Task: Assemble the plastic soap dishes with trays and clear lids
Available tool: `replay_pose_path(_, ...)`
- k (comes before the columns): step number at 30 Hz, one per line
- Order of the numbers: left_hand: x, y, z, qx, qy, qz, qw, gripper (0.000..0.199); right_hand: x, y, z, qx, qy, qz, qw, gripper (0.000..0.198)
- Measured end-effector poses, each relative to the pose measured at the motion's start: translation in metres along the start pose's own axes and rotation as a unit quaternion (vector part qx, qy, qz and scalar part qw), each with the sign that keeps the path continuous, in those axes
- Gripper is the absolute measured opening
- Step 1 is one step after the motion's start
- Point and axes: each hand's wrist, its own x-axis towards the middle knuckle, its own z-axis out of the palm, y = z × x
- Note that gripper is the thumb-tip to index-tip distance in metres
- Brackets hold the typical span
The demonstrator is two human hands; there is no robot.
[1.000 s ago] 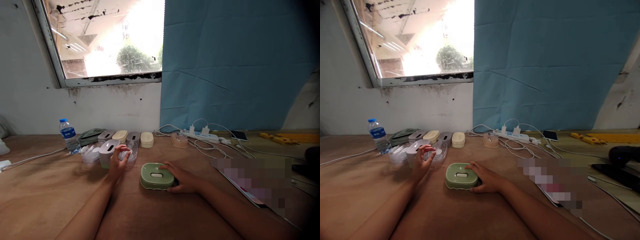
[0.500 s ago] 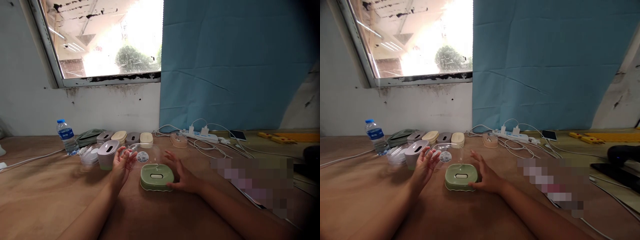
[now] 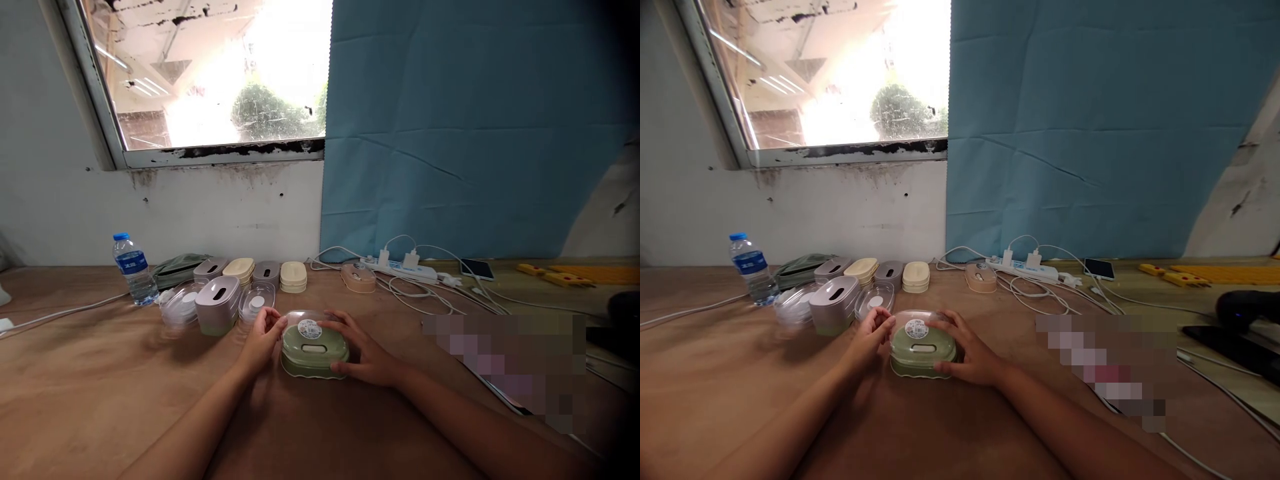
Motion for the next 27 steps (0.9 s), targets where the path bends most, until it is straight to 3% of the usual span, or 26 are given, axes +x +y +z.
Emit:
replay_pose_path(4,0.0001,-0.0029,-0.0021,0.129,-0.013,0.030,0.991,0.020,-0.0004,-0.0008,-0.0002,0.025,-0.055,0.031,0.998,0.066)
replay_pose_path(8,-0.0011,-0.0016,-0.0019,0.193,-0.040,0.047,0.979,0.017,-0.0017,0.0003,-0.0027,0.024,-0.083,0.036,0.996,0.070)
replay_pose_path(18,-0.0063,0.0012,0.0016,0.240,-0.064,0.055,0.967,0.022,-0.0039,0.0058,-0.0076,-0.008,-0.091,0.040,0.995,0.078)
replay_pose_path(27,-0.0078,0.0017,-0.0005,0.251,-0.070,0.082,0.962,0.021,-0.0050,0.0066,-0.0073,-0.025,-0.065,0.002,0.998,0.071)
